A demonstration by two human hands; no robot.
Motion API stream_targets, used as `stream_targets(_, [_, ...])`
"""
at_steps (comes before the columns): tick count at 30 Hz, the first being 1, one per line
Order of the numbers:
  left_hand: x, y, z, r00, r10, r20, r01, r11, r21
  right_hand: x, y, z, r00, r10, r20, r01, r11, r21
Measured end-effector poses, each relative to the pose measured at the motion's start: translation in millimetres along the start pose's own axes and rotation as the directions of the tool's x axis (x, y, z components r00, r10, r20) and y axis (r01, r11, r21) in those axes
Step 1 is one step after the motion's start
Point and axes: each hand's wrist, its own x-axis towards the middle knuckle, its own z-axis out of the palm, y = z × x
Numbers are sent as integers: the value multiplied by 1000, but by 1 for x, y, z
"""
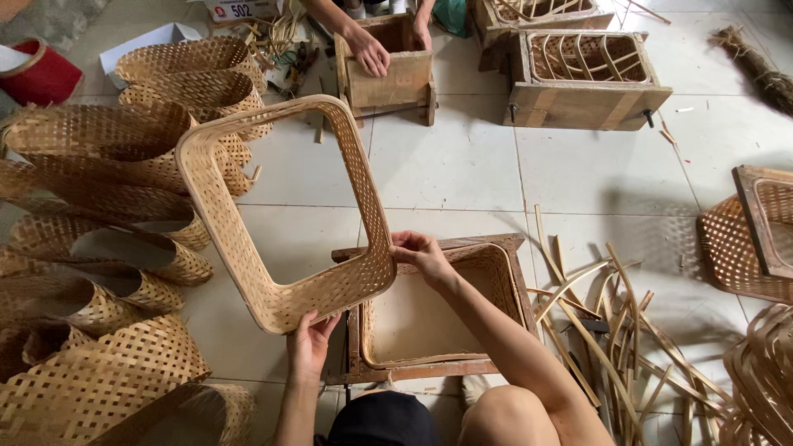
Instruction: The person assembles a rectangular woven basket by placing a wooden frame on the floor, inserting a woven liner, and adjusting it to fit. They then place a second woven piece inside and press it into place.
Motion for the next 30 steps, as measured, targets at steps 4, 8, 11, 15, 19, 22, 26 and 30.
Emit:
stream_targets(4, [-3,3,3,1000,-8,-19,8,1000,9,-1,4,-3,1000,30,5,-30,1000,9])
stream_targets(8, [-1,1,1,1000,-8,-11,8,1000,-4,2,6,-5,999,8,42,-9,999,42])
stream_targets(11, [0,0,-4,1000,-4,6,4,1000,-23,2,10,-5,999,9,40,-11,999,48])
stream_targets(15, [4,-4,-5,1000,-5,-24,5,1000,-21,4,15,-6,999,36,5,-36,998,51])
stream_targets(19, [14,-4,-2,999,35,6,-35,998,-61,-1,17,0,997,-37,-62,35,999,-33])
stream_targets(22, [22,-4,-3,997,45,67,-44,999,-16,-6,14,6,986,-81,-145,46,972,-228])
stream_targets(26, [33,-7,-4,1000,11,0,-11,1000,-23,-10,9,11,923,-326,-205,122,752,-648])
stream_targets(30, [39,-14,-7,999,-30,-19,29,998,-49,-11,7,14,892,-428,-146,197,659,-726])
